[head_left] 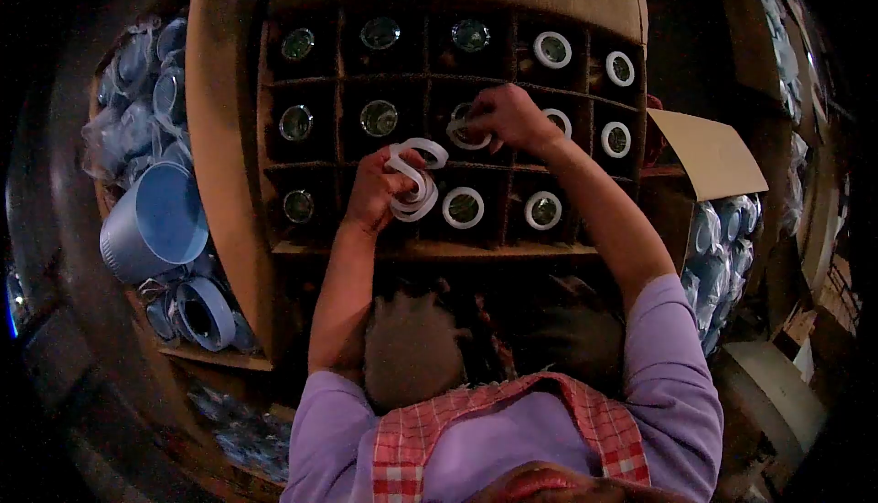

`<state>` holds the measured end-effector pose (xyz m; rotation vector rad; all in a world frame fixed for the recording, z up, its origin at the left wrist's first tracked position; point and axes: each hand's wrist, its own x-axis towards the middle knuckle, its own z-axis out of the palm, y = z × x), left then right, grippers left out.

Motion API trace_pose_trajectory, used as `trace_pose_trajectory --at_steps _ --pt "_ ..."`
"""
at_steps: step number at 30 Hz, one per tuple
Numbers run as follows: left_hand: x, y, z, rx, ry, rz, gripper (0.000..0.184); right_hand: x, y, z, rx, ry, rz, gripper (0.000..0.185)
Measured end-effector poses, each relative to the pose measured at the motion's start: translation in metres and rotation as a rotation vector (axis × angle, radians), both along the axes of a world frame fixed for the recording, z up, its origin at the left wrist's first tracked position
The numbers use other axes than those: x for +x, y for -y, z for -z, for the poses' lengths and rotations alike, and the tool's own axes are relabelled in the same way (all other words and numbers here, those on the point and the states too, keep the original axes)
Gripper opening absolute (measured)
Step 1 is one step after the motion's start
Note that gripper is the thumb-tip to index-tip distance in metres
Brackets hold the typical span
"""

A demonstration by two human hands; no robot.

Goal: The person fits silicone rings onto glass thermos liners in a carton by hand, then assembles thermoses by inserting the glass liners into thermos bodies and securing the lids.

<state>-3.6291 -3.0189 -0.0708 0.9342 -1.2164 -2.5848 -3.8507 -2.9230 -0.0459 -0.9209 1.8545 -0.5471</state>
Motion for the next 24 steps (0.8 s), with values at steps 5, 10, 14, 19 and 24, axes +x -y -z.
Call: trace_pose_trajectory --at_steps 5,10,14,19,24 --pt "0.004 -0.002 0.001 -0.065 0.062 -0.044 0.025 0.01 -0.004 0.023 -0.276 -0.719 -0.02 0.016" --pt "0.011 0.001 0.001 -0.026 0.013 0.001 0.026 0.014 -0.008 0.04 -0.359 -0.775 0.085 0.011" --pt "0.013 -0.001 0.001 -0.011 0.009 -0.007 0.025 0.013 -0.008 0.036 -0.265 -0.706 0.144 0.015" --pt "0.013 -0.005 0.01 -0.014 -0.046 -0.03 0.023 0.008 -0.002 0.028 -0.108 -0.636 0.106 0.025" --pt "0.013 -0.004 0.007 -0.022 -0.023 -0.035 0.023 0.006 -0.01 0.032 -0.248 -0.593 0.069 0.034"
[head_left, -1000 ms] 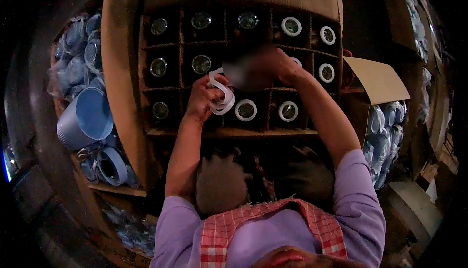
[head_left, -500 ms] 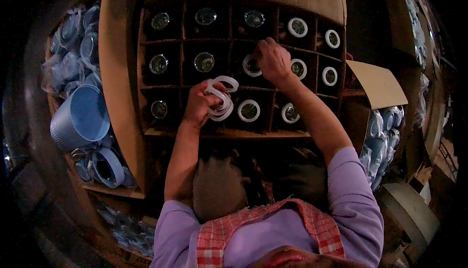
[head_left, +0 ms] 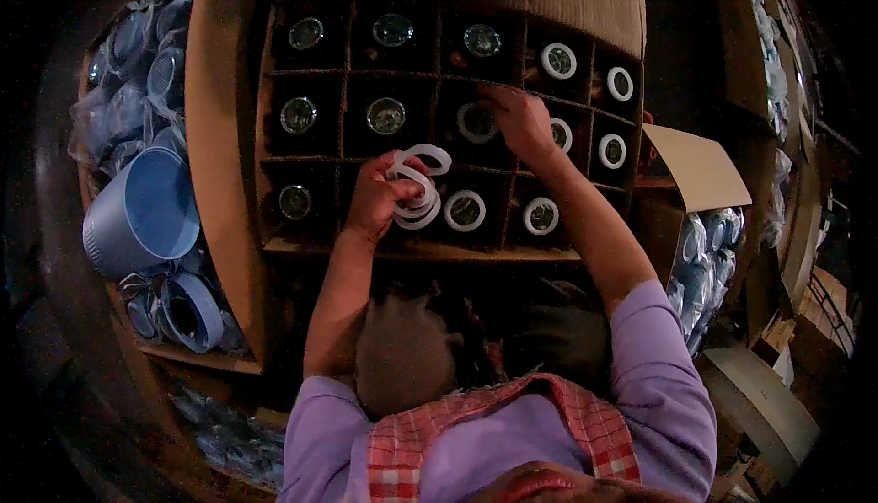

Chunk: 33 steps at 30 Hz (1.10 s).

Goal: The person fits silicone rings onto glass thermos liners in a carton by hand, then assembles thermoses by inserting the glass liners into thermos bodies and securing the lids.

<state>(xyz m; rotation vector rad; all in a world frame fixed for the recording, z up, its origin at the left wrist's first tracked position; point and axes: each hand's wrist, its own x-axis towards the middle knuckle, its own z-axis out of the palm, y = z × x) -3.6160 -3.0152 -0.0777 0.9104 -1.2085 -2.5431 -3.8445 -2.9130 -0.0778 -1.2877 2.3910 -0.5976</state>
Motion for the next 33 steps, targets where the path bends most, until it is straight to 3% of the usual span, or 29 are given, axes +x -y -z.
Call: trace_pose_trajectory --at_steps 1,4,10,16,22,24,28,31,33 --pt "0.001 0.001 0.0 -0.003 0.021 0.002 0.023 0.004 -0.002 -0.003 -0.06 0.013 -0.003 0.035" --pt "0.005 0.002 0.002 -0.044 0.059 0.017 0.023 0.015 -0.013 -0.006 -0.084 -0.139 -0.349 0.039" --pt "0.005 0.004 -0.002 0.032 0.047 -0.01 0.023 0.002 -0.008 -0.026 0.074 0.161 -0.34 0.049" --pt "0.007 0.004 0.0 -0.037 0.054 -0.002 0.022 0.009 -0.002 -0.03 0.366 -0.052 -0.502 0.036" --pt "0.006 0.005 -0.001 0.007 0.04 -0.005 0.023 0.035 -0.013 -0.019 0.321 -0.353 -0.457 0.023" --pt "0.006 0.004 -0.004 -0.009 0.064 -0.024 0.023 0.03 -0.02 -0.009 0.177 -0.319 -0.461 0.024" --pt "0.01 0.005 0.001 -0.042 0.085 -0.007 0.024 0.028 -0.017 -0.01 0.096 -0.187 -0.404 0.031" --pt "0.012 0.005 0.0 -0.046 0.069 -0.005 0.024 0.028 -0.018 -0.005 0.061 -0.249 -0.382 0.042" --pt "0.013 0.006 0.002 -0.014 0.024 -0.005 0.022 0.032 -0.01 -0.018 0.193 -0.176 -0.35 0.05"
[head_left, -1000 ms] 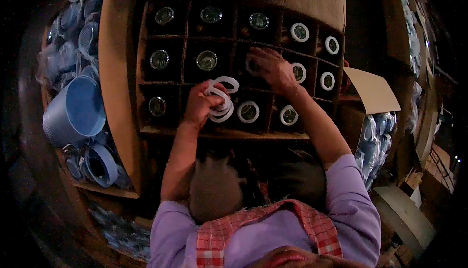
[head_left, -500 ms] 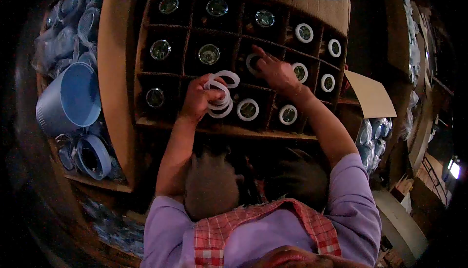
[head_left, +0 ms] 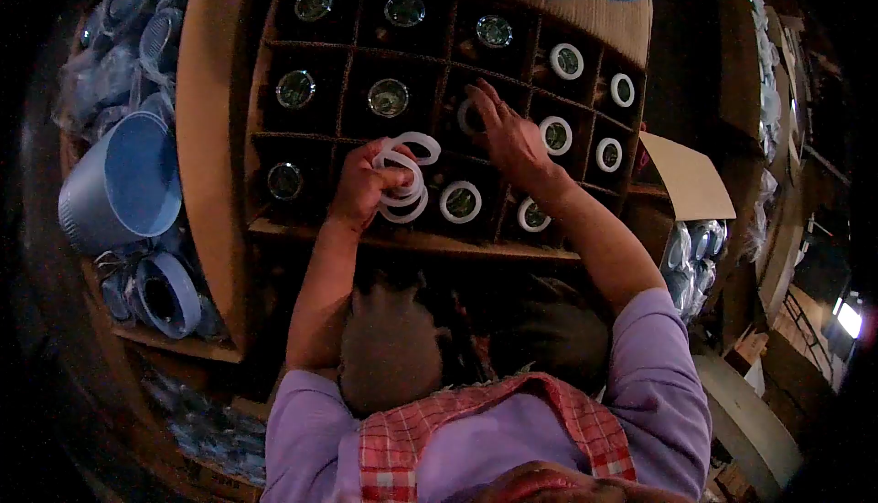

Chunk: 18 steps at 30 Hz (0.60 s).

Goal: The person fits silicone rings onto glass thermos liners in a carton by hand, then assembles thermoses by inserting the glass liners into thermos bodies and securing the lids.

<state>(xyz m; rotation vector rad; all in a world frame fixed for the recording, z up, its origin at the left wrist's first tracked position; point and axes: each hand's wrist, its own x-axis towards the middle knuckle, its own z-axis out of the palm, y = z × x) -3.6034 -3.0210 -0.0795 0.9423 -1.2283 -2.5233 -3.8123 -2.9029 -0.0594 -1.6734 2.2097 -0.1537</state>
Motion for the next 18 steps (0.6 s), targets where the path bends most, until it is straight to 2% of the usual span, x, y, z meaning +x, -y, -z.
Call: trace_pose_trajectory --at_steps 1,4,7,10,13,14,17,18 --pt "0.0 -0.001 0.001 0.017 -0.022 -0.001 0.021 0.002 0.004 -0.004 0.07 0.023 0.024 0.054" --pt "-0.003 -0.002 0.004 0.031 -0.043 -0.017 0.021 0.008 0.006 0.005 0.138 -0.199 -0.077 0.061" --pt "-0.008 0.001 -0.004 -0.048 0.063 -0.007 0.024 0.016 0.01 0.015 0.13 -0.233 0.014 0.062" --pt "-0.005 0.002 -0.013 0.036 -0.01 -0.065 0.025 0.018 0.012 0.0 0.19 -0.199 0.035 0.064" --pt "0.001 -0.001 -0.011 0.078 0.041 -0.151 0.025 0.019 0.014 -0.015 0.18 -0.13 0.134 0.068" --pt "0.002 0.001 -0.014 0.052 0.055 -0.115 0.023 0.021 0.01 -0.023 -0.043 -0.163 0.114 0.064" --pt "0.002 0.001 -0.021 0.163 0.143 -0.175 0.023 0.023 0.016 -0.052 -0.235 0.013 0.058 0.049" --pt "0.0 0.006 -0.038 0.124 0.246 -0.059 0.023 0.029 0.025 -0.061 -0.216 0.342 0.182 0.033"
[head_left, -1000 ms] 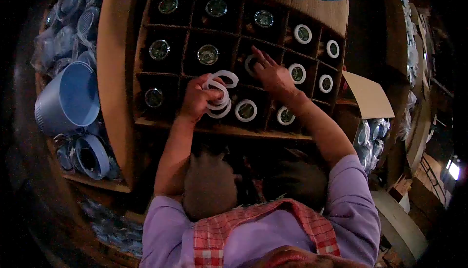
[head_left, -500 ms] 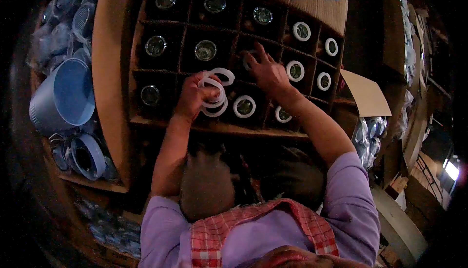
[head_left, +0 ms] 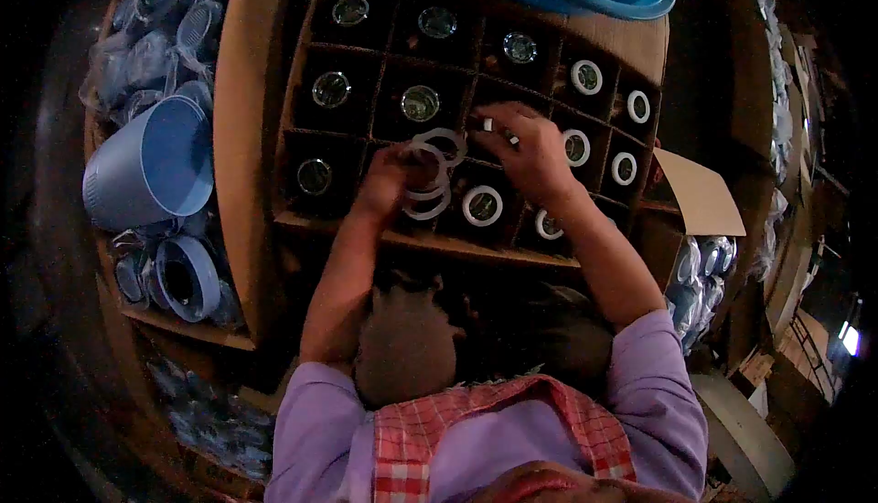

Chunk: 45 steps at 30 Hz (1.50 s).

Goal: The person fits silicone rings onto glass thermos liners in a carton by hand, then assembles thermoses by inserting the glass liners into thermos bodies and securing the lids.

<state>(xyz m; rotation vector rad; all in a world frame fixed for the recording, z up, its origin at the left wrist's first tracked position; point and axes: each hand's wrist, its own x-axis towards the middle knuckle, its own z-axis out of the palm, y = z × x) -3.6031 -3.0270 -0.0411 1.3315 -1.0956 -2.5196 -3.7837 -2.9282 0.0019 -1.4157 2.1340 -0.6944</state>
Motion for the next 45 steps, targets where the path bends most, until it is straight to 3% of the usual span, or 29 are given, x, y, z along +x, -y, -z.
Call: trace_pose_trajectory --at_steps 3,7,10,12,16,22,25,29,34,37,40,42,45 --pt "-0.002 0.003 0.01 -0.096 -0.028 0.076 0.023 0.006 0.017 0.013 0.159 0.489 -0.001 0.024" --pt "0.008 0.008 0.024 -0.121 -0.008 0.076 0.024 0.003 0.043 0.001 0.363 0.52 -0.052 0.02" --pt "0.01 0.021 0.012 -0.194 0.09 0.04 0.026 -0.009 0.062 0.038 0.32 0.608 -0.022 0.02" --pt "0.017 0.037 0.022 -0.211 0.023 0.064 0.028 -0.015 0.078 0.058 0.294 0.383 -0.031 0.021" --pt "0.028 0.043 0.027 -0.137 0.046 -0.15 0.028 -0.005 0.09 0.075 0.184 -0.23 -0.082 0.022" --pt "0.039 0.041 0.029 -0.158 0.049 -0.147 0.026 0.008 0.105 0.078 0.127 -0.543 -0.124 0.016" --pt "0.041 0.038 0.028 -0.111 0.017 -0.24 0.025 0.005 0.1 0.08 0.015 -0.453 -0.037 0.016" --pt "0.048 0.039 0.036 -0.087 -0.053 -0.267 0.023 -0.013 0.094 0.103 0.064 -0.194 0.026 0.019" --pt "0.044 0.038 0.036 -0.084 -0.095 -0.262 0.022 -0.027 0.089 0.13 0.145 -0.247 -0.075 0.021" --pt "0.043 0.036 0.034 -0.083 -0.089 -0.288 0.023 -0.011 0.089 0.083 0.288 -0.146 -0.079 0.027" --pt "0.047 0.036 0.035 -0.152 -0.049 -0.276 0.023 -0.002 0.077 0.082 -0.033 -0.312 -0.319 0.038" --pt "0.05 0.038 0.035 -0.119 0.007 -0.233 0.022 0.0 0.076 0.09 0.217 -0.338 -0.357 0.043" --pt "0.046 0.04 0.023 -0.073 -0.007 -0.241 0.023 0.005 0.075 0.098 0.349 -0.371 -0.388 0.047"
